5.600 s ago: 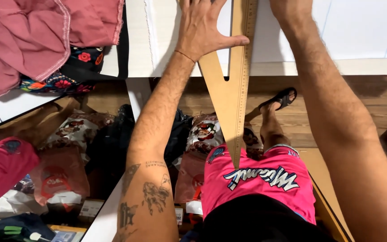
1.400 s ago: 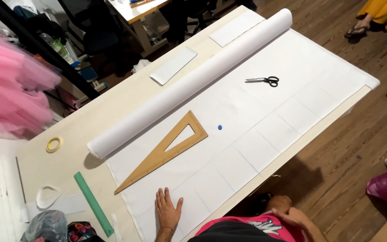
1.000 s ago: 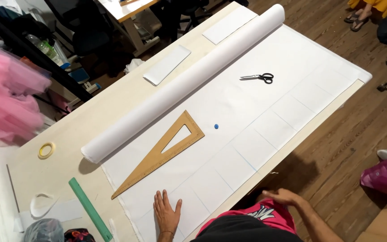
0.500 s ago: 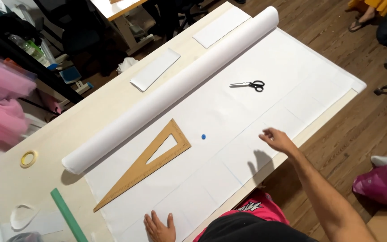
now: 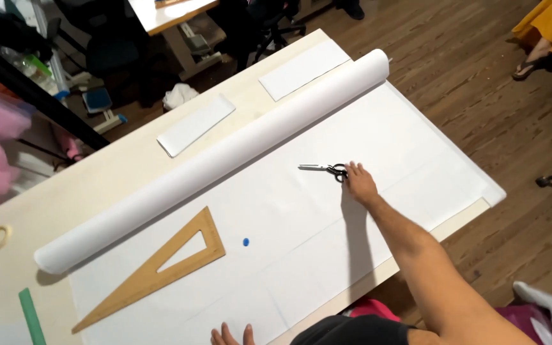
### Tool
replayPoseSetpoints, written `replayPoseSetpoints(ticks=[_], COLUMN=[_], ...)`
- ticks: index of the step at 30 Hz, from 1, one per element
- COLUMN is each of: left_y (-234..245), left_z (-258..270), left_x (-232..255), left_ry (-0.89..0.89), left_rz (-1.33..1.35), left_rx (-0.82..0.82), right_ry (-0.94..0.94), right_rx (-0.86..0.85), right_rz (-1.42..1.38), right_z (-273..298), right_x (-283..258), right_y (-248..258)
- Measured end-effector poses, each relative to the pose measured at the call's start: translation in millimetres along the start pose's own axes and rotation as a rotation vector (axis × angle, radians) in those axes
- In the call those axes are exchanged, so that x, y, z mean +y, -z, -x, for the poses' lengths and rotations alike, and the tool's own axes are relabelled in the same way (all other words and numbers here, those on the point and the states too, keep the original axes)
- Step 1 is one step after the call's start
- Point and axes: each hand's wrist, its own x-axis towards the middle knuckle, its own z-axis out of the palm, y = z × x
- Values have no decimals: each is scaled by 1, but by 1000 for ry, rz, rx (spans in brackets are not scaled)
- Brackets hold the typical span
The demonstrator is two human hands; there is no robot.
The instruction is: Marking lines on a large white sheet using a triangle ruler and marker, then cutting the material with scissors.
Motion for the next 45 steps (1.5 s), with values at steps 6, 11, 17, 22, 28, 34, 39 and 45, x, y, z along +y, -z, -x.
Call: replayPoseSetpoints(ticks=[6,11,17,22,28,34,39,45], left_y=[-21,-38,-16,56,50,62,68,12], left_z=[29,36,23,-2,-25,-37,-21,72], left_x=[69,87,76,113,124,214,358,544], left_ry=[203,256,243,160,-11,-186,-404,-559], left_rz=[-69,-21,-130,117,143,178,306,451], left_rx=[-203,-217,-294,-305,-408,-419,-434,-697], right_ry=[29,-186,-218,-435,-388,-767,-930,-783], right_rx=[-105,-228,-171,-324,-74,188,157,-93], right_rz=[-26,-55,114,103,-466,-475,-721,-898], right_z=[-7,-23,-12,35,200,302,321,316], right_x=[-2,-38,-47,-17,24,22,102,234], right_y=[14,41,10,31,134,220,232,271])
